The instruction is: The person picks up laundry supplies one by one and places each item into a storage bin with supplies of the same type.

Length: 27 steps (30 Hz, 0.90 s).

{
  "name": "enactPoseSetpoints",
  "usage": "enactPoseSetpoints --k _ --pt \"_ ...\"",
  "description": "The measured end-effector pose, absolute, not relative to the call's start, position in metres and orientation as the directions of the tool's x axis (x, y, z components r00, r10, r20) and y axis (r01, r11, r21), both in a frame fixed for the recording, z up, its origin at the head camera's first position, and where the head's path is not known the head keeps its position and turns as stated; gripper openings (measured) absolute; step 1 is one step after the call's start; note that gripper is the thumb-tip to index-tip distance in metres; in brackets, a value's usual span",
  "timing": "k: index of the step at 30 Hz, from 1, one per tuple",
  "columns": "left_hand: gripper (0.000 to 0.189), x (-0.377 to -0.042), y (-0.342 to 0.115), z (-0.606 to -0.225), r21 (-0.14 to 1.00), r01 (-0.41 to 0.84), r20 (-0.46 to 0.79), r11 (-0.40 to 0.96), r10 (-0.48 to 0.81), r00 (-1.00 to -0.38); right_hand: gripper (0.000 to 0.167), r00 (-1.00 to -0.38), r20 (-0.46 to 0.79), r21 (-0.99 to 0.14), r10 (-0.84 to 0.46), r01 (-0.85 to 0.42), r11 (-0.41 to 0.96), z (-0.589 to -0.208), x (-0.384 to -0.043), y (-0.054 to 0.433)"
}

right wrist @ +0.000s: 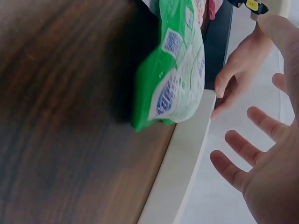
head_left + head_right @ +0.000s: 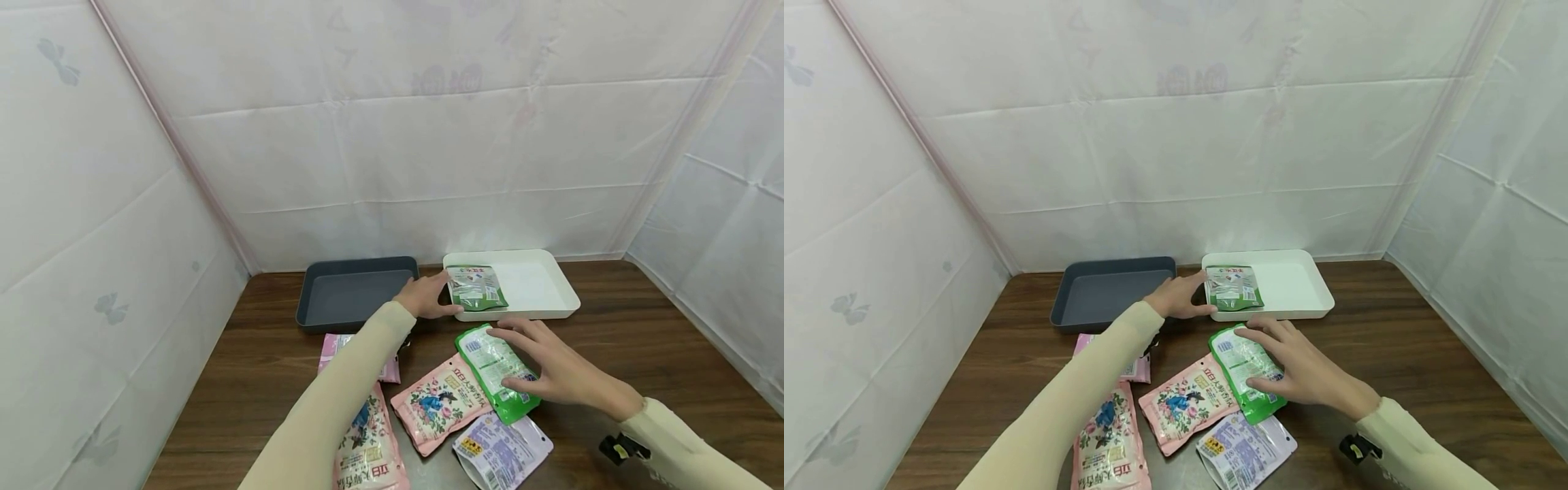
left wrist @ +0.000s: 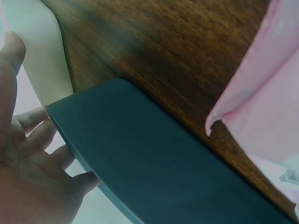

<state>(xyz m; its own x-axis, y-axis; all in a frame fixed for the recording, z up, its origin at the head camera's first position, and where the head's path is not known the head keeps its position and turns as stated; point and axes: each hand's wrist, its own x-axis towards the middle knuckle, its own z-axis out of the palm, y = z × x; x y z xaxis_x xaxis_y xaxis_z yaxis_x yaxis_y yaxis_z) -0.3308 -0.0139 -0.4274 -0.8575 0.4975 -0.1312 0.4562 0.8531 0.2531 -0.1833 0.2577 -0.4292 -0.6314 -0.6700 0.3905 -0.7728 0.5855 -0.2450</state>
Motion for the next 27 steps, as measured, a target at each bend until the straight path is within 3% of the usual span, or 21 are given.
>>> enactPoseSetpoints --k 13,27 --pt "0.089 -0.327 -0.016 -0.424 0.257 0.465 -0.123 0.847 0.506 -0.854 0.080 -0.663 0.335 -0.259 -0.669 -0.748 0.612 -0.441 -0.163 0.255" --pt "0.091 -0.330 -0.015 -0.425 0.263 0.462 -0.117 0.847 0.503 -0.856 0.082 -0.646 0.292 -0.292 -0.705 -0.762 0.578 -0.446 -0.142 0.246"
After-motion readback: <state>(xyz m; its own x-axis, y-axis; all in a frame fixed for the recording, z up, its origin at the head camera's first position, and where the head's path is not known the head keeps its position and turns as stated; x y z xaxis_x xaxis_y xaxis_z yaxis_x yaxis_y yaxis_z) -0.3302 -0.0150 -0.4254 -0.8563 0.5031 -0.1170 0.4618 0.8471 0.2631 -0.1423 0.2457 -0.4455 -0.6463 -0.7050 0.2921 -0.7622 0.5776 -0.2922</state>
